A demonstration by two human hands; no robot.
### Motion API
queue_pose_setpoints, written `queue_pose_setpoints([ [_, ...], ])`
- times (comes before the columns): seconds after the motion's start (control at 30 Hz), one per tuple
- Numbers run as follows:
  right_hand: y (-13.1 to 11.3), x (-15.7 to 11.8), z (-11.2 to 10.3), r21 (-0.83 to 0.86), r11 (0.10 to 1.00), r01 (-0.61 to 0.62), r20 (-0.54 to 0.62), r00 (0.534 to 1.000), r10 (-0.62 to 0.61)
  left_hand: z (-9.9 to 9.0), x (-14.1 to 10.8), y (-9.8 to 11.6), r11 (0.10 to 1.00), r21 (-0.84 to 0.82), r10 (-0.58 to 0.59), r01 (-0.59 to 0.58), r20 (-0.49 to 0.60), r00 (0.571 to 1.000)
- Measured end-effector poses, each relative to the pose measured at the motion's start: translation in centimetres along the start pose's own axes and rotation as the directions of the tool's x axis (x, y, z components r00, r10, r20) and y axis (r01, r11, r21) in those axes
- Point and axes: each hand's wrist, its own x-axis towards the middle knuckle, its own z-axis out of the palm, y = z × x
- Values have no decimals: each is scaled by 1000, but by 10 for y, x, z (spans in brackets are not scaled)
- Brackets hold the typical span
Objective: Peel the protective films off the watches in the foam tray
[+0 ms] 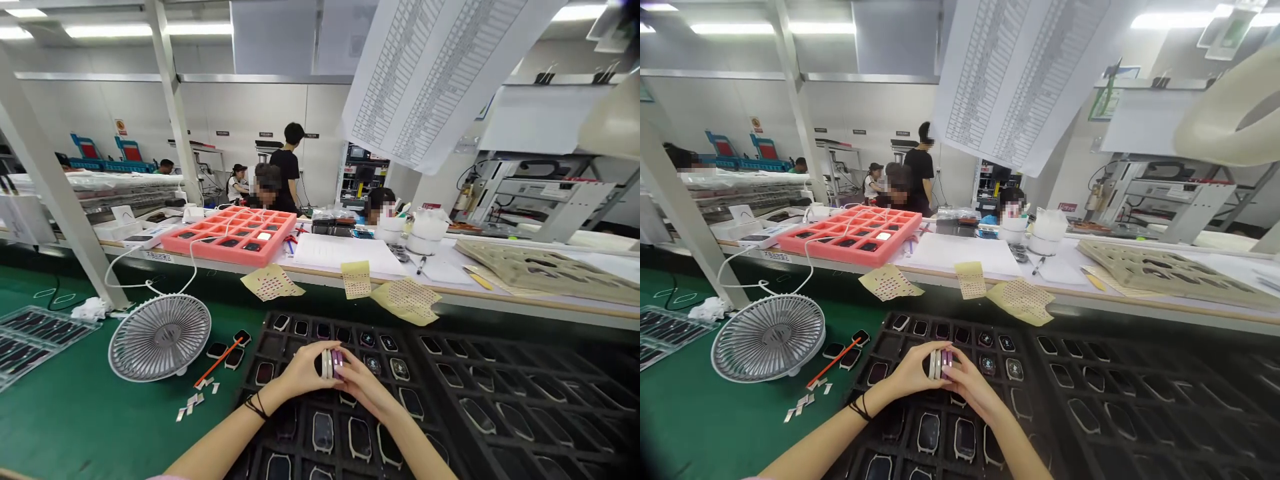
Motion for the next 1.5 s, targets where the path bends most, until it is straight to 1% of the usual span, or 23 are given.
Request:
queue_pose_setpoints([
  [0.1, -3, -3, 3, 111, 991, -81, 8, 997, 80, 2, -1, 6, 1000, -28, 14, -13, 41, 999],
  [0.17, -1, -4, 4, 132, 984, -120, 15, 993, 120, 4, -1, 8, 999, -34, 37, -35, 75, 997],
  [0.23, 1, -4, 4, 131, 982, -135, 6, 991, 136, 5, -1, 7, 997, -44, 63, -58, 104, 993],
  [0.33, 2, -5, 4, 123, 984, -132, -37, 990, 137, 5, -1, 4, 995, -57, 95, -87, 149, 984],
  [0.43, 1, -5, 5, 99, 986, -133, -59, 989, 139, 5, -1, 2, 994, -66, 100, -90, 181, 978],
  [0.53, 2, -5, 7, 75, 991, -114, -79, 990, 120, 6, -1, 1, 994, -66, 96, -85, 192, 977],
  [0.77, 8, -6, 11, 42, 997, -66, -167, 983, 73, 6, -2, 2, 995, -54, 94, -85, 209, 973],
  [0.83, 7, -6, 12, 37, 998, -47, -185, 981, 53, 3, -2, 3, 995, -62, 88, -76, 222, 971],
  [0.9, 5, -5, 10, 35, 999, -23, -207, 978, 29, -2, -1, 2, 995, -93, 64, -44, 226, 972],
  [0.93, 4, -4, 8, 37, 999, -4, -221, 975, 12, -4, 0, 0, 991, -132, 27, 1, 213, 977],
  [0.97, 3, -4, 6, 44, 999, 16, -237, 971, -5, -6, 1, -2, 974, -209, -50, 89, 186, 981],
  [1.0, 3, -3, 3, 57, 998, 40, -258, 966, -24, -8, 2, -6, 928, -313, -161, 204, 158, 974],
  [1.03, 2, -2, -1, 73, 995, 66, -284, 958, -42, -8, 3, -9, 847, -424, -286, 320, 142, 948],
  [1.07, 3, -1, -4, 90, 992, 90, -311, 949, -57, -8, 4, -13, 746, -522, -402, 415, 144, 904],
  [1.1, 3, 0, -8, 105, 988, 110, -335, 940, -69, -8, 5, -17, 644, -595, -492, 481, 160, 856],
  [1.13, 4, 1, -10, 114, 986, 124, -354, 932, -76, -7, 5, -21, 561, -642, -551, 522, 180, 815],
  [1.17, 6, 2, -12, 118, 984, 131, -366, 927, -79, -6, 6, -24, 505, -670, -582, 544, 201, 788],
  [1.2, 7, 3, -14, 118, 984, 136, -374, 924, -83, -5, 7, -27, 462, -691, -596, 556, 222, 772],
  [1.3, 10, 4, -15, 111, 984, 140, -387, 918, -87, -3, 8, -29, 291, -774, -615, 562, 299, 729],
  [1.4, 12, 5, -15, 99, 986, 137, -395, 915, -87, -3, 9, -27, 140, -830, -598, 540, 364, 714],
  [1.5, 13, 5, -15, 81, 989, 126, -387, 918, -86, -4, 9, -26, 43, -856, -577, 515, 400, 712],
])
